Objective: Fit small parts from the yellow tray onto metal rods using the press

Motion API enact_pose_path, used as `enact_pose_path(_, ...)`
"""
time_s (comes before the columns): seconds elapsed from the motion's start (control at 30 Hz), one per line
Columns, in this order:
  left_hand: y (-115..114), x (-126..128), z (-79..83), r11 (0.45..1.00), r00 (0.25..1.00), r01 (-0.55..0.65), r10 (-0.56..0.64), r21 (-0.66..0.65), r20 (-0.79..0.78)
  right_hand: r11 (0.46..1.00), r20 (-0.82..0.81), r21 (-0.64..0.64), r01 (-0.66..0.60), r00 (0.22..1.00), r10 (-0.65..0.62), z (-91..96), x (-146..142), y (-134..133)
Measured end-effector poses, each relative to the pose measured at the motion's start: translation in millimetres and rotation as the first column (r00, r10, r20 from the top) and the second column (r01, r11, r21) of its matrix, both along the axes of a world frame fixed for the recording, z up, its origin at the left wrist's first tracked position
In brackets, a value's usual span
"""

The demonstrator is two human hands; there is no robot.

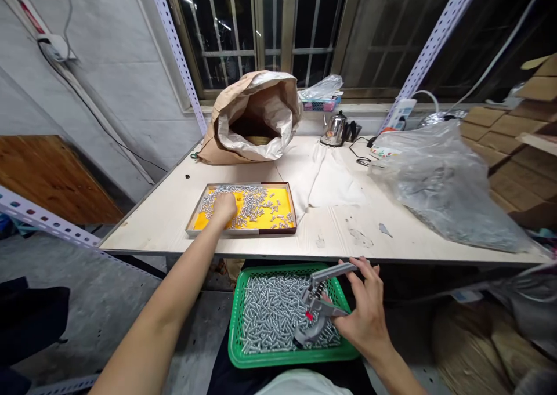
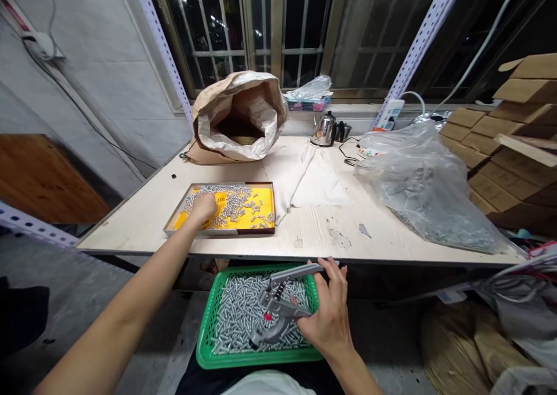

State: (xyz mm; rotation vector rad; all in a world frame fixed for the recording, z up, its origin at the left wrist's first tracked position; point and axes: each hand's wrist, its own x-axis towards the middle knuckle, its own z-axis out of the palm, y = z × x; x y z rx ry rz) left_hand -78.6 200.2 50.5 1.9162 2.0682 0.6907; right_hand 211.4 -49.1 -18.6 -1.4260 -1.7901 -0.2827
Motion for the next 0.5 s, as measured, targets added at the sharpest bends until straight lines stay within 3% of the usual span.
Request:
enact_pose_path(0.1,-10,2,-0.3,0.999,1.0,-0.003,0.002,0.033,0.031,1.0,0.047,0.014,0.009,0.999,-0.01,5.9,4,9)
enact_pose_path(0.17,-33,7,-1.2,0.997,0.998,0.008,-0.013,0.072,0.066,0.999,0.076,0.009,0.038,0.996,-0.039,9.1,7,17)
enact_pose_path(0.23,-70,18,-5.4,0.996,0.974,0.055,-0.07,0.073,0.215,0.997,0.108,-0.01,0.074,0.991,-0.072,11.9,8,27)
enact_pose_path(0.3,-114,33,-13.8,0.986,0.81,0.168,-0.135,-0.006,0.57,0.994,0.146,-0.04,0.097,0.985,-0.09,14.8,8,36)
enact_pose_path(0.37,-155,48,-24.5,0.957,0.596,0.262,-0.06,-0.123,0.801,0.992,0.18,-0.079,0.1,0.98,-0.084,17.9,5,43)
enact_pose_path(0.43,-184,60,-33.8,0.934,0.439,0.29,0.064,-0.209,0.896,0.99,0.196,-0.119,0.079,0.979,-0.054,21.1,1,47)
enact_pose_path(0.5,-199,68,-39.4,0.92,0.349,0.285,0.161,-0.268,0.923,0.987,0.199,-0.151,0.05,0.98,-0.019,23.6,-3,48)
